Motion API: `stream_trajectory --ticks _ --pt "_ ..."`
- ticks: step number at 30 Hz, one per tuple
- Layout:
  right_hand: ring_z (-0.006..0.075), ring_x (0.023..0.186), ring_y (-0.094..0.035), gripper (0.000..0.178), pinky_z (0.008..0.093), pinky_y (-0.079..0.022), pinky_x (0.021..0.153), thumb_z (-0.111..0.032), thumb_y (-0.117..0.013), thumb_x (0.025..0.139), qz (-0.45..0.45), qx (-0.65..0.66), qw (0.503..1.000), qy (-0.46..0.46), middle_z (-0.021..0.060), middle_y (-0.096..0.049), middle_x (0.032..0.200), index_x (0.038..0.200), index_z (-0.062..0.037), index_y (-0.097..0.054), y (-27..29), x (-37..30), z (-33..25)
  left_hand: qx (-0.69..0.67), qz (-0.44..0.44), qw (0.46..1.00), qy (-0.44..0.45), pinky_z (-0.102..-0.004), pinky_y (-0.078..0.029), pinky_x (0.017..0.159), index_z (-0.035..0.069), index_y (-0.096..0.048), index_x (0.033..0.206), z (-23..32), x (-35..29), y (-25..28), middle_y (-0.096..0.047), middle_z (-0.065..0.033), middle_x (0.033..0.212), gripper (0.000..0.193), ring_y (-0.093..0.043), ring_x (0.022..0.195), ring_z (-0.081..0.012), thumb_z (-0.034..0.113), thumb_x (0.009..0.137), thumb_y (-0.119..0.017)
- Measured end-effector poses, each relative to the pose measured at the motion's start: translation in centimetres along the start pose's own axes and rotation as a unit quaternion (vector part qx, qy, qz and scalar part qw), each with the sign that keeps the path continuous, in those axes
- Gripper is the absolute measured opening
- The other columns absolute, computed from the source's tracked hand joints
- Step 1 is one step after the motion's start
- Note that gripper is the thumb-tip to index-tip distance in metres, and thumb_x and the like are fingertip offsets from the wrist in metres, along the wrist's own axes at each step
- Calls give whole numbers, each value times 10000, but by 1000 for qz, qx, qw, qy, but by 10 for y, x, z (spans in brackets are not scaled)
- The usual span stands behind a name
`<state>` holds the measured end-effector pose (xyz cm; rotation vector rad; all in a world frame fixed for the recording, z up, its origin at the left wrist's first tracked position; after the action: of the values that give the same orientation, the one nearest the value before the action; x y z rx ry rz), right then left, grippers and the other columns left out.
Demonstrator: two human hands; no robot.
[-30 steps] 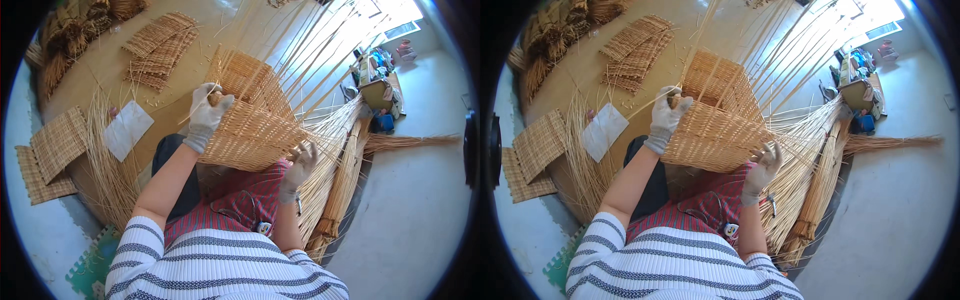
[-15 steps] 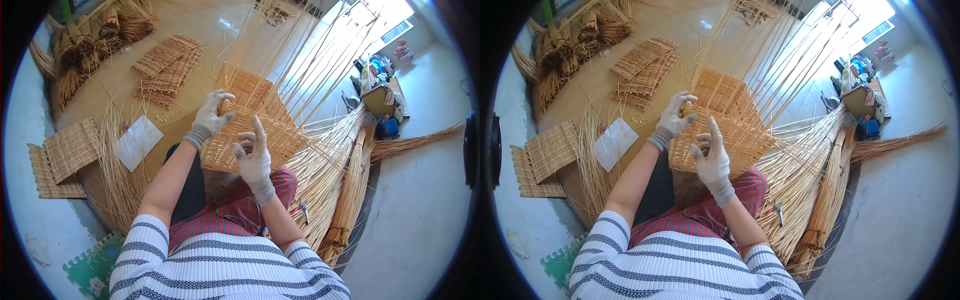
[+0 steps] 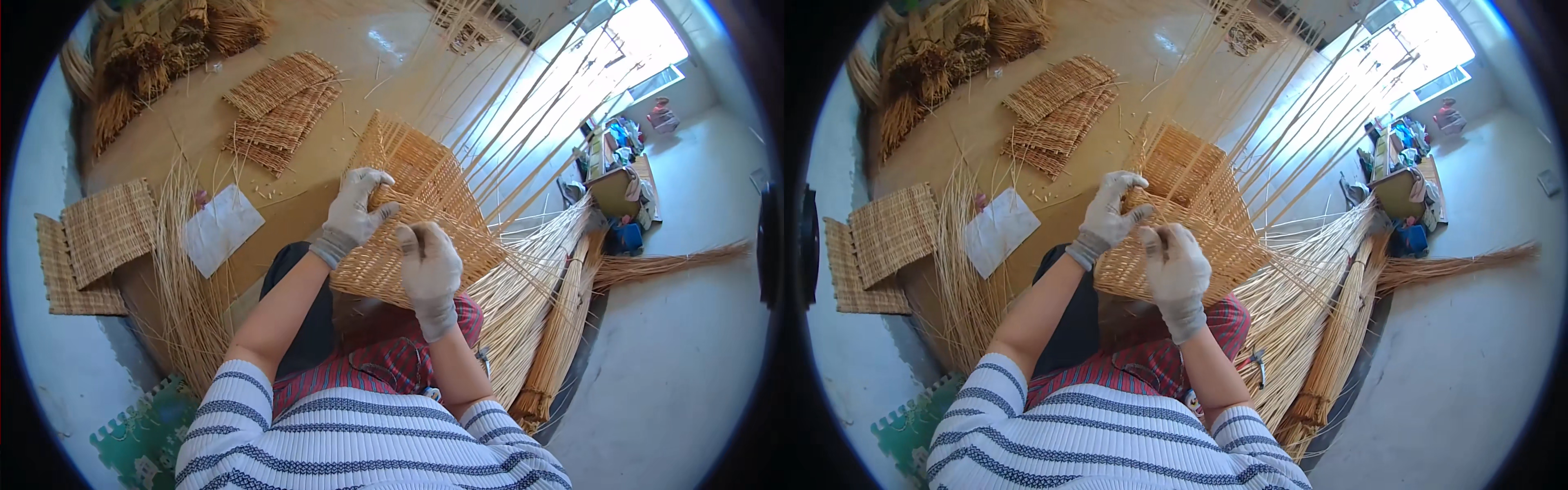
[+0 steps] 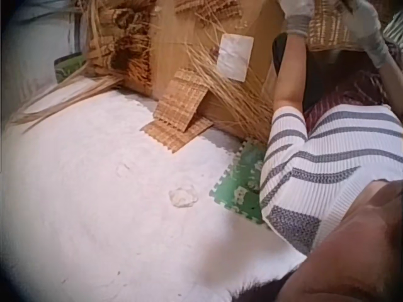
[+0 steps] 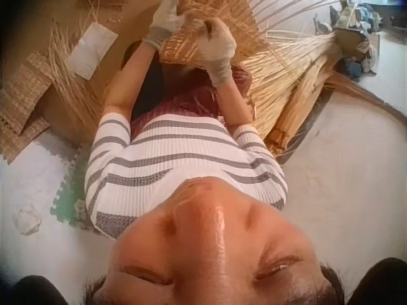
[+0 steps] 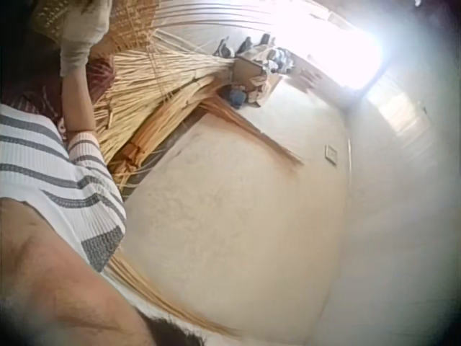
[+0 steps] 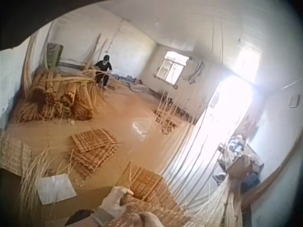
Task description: Weaving a wicker basket and measuring its dimensions using a tape measure and shears.
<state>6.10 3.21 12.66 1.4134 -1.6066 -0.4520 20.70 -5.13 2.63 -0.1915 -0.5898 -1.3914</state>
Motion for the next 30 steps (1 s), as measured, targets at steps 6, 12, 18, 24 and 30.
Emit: stream_trajectory --ticks 6,12,18,24,30 --pt "322 972 -720 346 356 -579 854 51 -709 835 59 114 979 158 177 -704 1141 1169 -39 -699 5 2 -23 30 10 999 -10 -391 -505 972 117 -638 1185 22 -1 13 -581 -103 1189 429 -587 1138 -302 209 813 -829" --pt "351 860 -706 360 394 -570 737 52 -621 804 -89 81 982 142 148 -718 1027 1115 -109 -708 -38 20 -57 -216 126 960 124 -301 -520 904 2 -627 1141 15 -16 -8 -665 -53 1035 182 -630 1009 -145 72 974 -638" --pt "282 755 -715 177 355 -576 675 -114 -689 872 40 124 965 226 89 -728 923 1048 -106 -710 -38 103 -37 -373 -19 915 151 -252 -520 808 25 -704 1063 -47 35 11 -698 -9 954 129 -623 865 -89 60 939 -704" --pt "256 692 -687 57 337 -555 670 -108 -744 875 172 22 983 51 104 -703 796 876 -54 -726 13 87 13 -194 -244 933 182 -265 -524 808 47 -734 994 -30 79 13 -692 4 907 172 -621 847 -97 108 852 -810" --pt "115 649 -589 161 279 -488 639 -149 -761 908 121 114 970 -178 54 -633 712 852 -19 -684 4 5 94 -70 -183 976 95 -283 -507 744 53 -690 1008 4 75 10 -643 -10 889 155 -583 784 -112 82 879 -772"
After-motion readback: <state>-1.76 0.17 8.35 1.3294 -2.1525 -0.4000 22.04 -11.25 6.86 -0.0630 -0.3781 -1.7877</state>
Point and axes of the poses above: each hand's wrist, its own x-axis towards the middle knuckle, its own y-axis out of the back of the hand, z = x × y, the point moved 2 cm from there along x, towards the middle knuckle
